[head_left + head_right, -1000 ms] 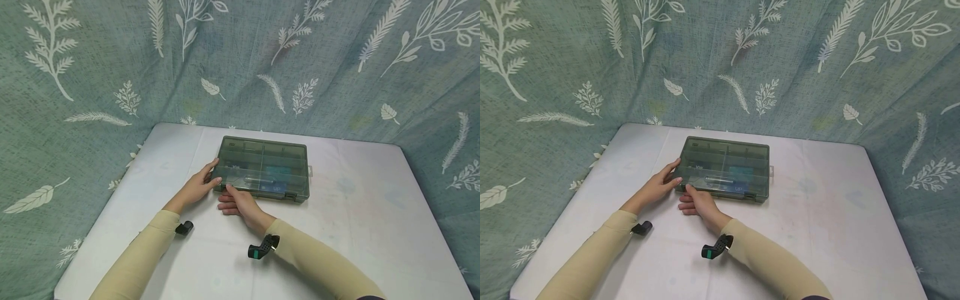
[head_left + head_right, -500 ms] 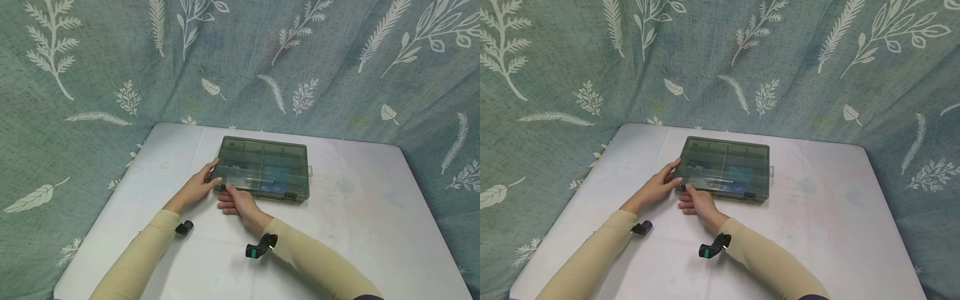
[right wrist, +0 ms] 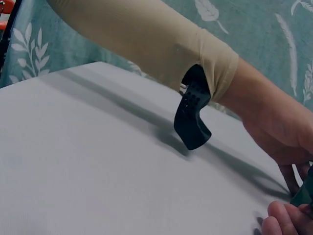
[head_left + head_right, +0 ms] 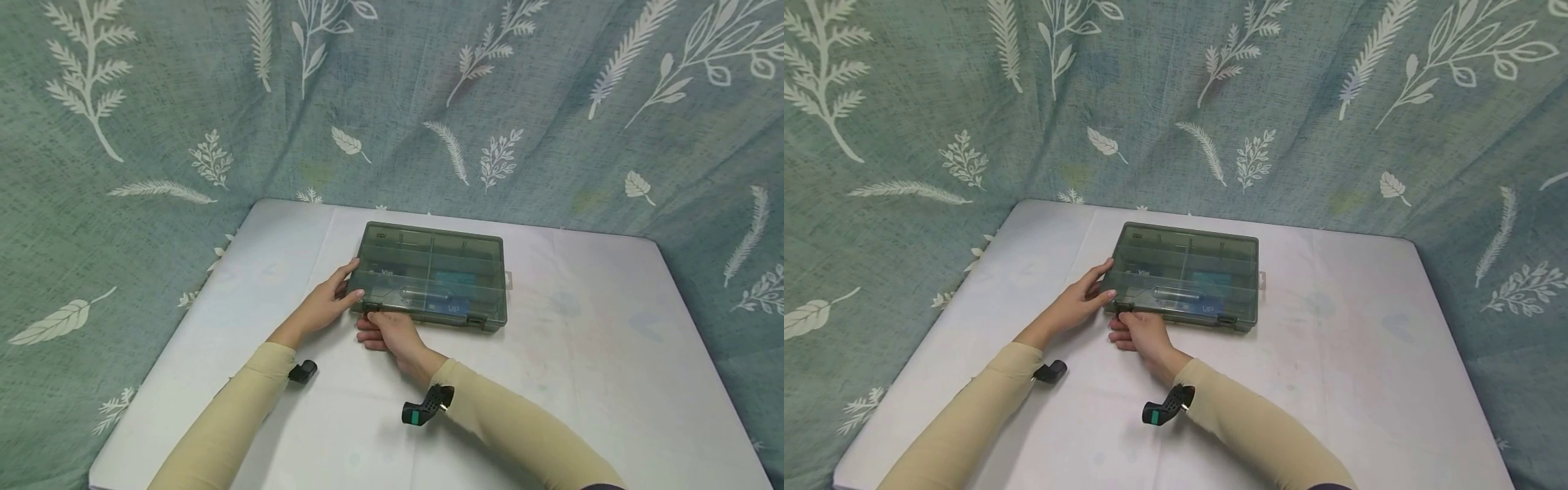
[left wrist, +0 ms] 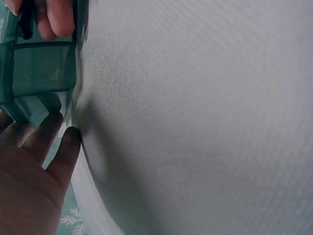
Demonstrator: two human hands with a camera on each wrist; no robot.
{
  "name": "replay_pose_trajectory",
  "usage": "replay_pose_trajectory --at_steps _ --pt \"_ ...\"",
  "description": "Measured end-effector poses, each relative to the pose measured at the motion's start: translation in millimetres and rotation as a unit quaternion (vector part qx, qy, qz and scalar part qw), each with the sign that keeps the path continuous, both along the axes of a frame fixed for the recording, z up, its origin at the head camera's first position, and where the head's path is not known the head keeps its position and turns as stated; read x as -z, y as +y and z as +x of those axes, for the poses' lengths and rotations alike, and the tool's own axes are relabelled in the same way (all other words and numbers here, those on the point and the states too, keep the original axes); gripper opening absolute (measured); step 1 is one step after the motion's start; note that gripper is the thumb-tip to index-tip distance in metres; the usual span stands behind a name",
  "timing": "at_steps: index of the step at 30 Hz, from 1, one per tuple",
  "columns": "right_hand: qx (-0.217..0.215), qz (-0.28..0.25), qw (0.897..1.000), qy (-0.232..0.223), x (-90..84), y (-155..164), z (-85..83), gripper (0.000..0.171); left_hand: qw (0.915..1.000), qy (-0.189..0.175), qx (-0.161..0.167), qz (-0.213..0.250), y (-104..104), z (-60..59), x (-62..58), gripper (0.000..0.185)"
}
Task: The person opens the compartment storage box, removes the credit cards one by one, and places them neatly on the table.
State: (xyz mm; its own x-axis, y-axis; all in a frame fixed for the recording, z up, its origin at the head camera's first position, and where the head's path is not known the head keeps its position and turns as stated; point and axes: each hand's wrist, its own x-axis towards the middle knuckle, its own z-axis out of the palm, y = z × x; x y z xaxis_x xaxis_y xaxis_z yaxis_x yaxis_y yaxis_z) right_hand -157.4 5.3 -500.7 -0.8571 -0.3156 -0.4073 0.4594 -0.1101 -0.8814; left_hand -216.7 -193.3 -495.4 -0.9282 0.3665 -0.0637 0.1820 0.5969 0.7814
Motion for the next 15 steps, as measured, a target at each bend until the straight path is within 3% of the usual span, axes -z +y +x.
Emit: replay_pose_trajectory --at_steps 15 --pt "-0.023 0.002 1.000 0.001 2.7 4.5 -1.3 0.034 1.0000 -0.004 -0.004 -0.003 0.2 1.0 -0.6 0.076"
